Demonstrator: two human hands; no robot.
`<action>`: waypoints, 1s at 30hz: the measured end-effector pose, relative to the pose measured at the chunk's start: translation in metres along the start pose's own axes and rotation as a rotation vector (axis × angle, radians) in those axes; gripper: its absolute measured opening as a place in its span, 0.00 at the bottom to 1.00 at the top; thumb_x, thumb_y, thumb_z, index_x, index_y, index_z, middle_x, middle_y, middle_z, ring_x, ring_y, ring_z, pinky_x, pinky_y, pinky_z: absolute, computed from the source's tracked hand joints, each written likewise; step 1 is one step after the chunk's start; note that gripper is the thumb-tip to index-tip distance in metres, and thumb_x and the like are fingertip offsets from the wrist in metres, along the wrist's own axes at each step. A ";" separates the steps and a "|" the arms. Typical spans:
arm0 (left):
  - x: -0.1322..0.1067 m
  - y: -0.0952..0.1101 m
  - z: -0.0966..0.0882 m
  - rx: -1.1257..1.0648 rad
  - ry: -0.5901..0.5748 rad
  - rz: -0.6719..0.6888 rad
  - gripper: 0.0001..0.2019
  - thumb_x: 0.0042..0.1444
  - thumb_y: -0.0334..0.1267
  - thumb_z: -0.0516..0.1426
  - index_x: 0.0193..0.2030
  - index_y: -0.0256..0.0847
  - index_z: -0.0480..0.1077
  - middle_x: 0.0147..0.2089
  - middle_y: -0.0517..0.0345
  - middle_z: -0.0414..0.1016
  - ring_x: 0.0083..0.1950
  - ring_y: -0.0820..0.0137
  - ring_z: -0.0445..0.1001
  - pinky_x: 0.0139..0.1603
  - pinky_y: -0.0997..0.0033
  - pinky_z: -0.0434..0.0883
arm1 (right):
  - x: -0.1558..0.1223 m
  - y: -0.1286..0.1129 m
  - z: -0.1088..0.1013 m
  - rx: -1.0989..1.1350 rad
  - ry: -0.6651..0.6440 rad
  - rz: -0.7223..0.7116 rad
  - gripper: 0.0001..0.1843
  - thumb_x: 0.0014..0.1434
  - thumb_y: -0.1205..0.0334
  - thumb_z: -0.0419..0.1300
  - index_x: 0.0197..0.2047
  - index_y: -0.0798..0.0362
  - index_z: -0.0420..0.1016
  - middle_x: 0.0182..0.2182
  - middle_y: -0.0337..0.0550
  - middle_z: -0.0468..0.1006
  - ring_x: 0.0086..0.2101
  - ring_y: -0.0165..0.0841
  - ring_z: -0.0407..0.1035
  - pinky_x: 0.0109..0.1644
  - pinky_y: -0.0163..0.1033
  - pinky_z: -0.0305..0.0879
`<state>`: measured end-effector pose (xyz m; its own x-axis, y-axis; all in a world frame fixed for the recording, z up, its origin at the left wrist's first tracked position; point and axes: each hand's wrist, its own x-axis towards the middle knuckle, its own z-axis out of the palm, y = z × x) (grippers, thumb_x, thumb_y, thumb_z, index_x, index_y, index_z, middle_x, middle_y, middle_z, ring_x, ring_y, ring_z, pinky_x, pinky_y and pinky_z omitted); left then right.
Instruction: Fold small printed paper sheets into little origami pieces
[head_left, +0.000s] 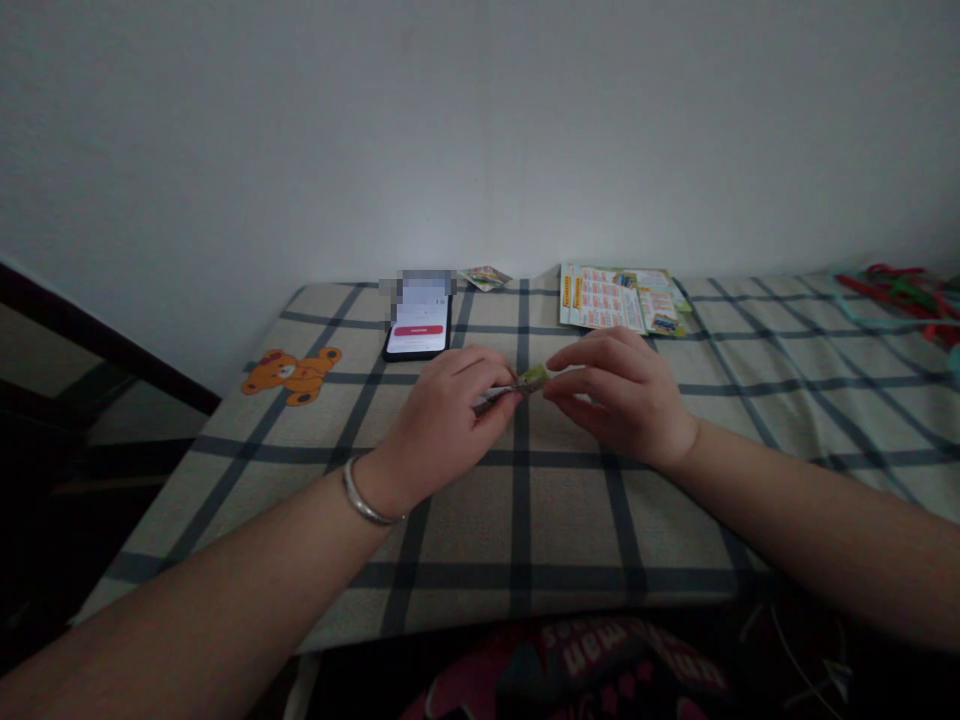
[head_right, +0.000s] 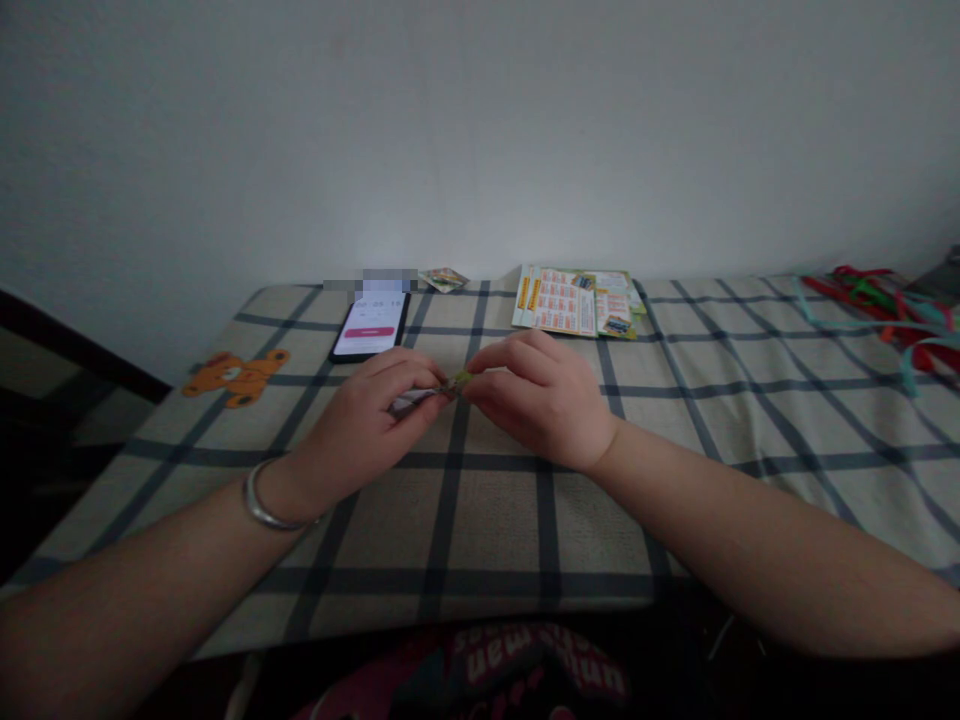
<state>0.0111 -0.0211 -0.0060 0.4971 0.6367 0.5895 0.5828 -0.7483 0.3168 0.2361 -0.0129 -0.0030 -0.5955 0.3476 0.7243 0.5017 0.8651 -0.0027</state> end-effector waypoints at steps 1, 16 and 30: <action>0.000 0.000 0.001 -0.029 -0.001 -0.009 0.02 0.59 0.31 0.56 0.34 0.39 0.68 0.39 0.56 0.74 0.44 0.67 0.71 0.46 0.65 0.69 | 0.000 0.000 0.000 -0.003 -0.015 -0.010 0.08 0.61 0.65 0.60 0.44 0.45 0.74 0.43 0.39 0.79 0.42 0.35 0.69 0.47 0.44 0.66; 0.000 0.000 0.005 -0.054 0.013 0.005 0.03 0.60 0.31 0.55 0.34 0.39 0.67 0.38 0.57 0.73 0.43 0.68 0.71 0.46 0.64 0.69 | 0.003 0.000 0.003 -0.034 -0.024 0.001 0.07 0.61 0.63 0.61 0.44 0.47 0.76 0.42 0.39 0.81 0.40 0.34 0.71 0.44 0.42 0.67; 0.000 0.002 0.001 0.220 0.004 0.149 0.07 0.62 0.34 0.54 0.34 0.39 0.71 0.40 0.54 0.76 0.47 0.62 0.69 0.52 0.57 0.66 | 0.006 0.000 0.008 0.033 -0.030 0.016 0.03 0.60 0.65 0.61 0.38 0.51 0.75 0.38 0.41 0.79 0.37 0.33 0.70 0.42 0.41 0.66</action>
<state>0.0123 -0.0225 -0.0060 0.5857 0.5218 0.6203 0.6297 -0.7748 0.0572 0.2276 -0.0079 -0.0044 -0.6067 0.3718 0.7026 0.4909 0.8705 -0.0368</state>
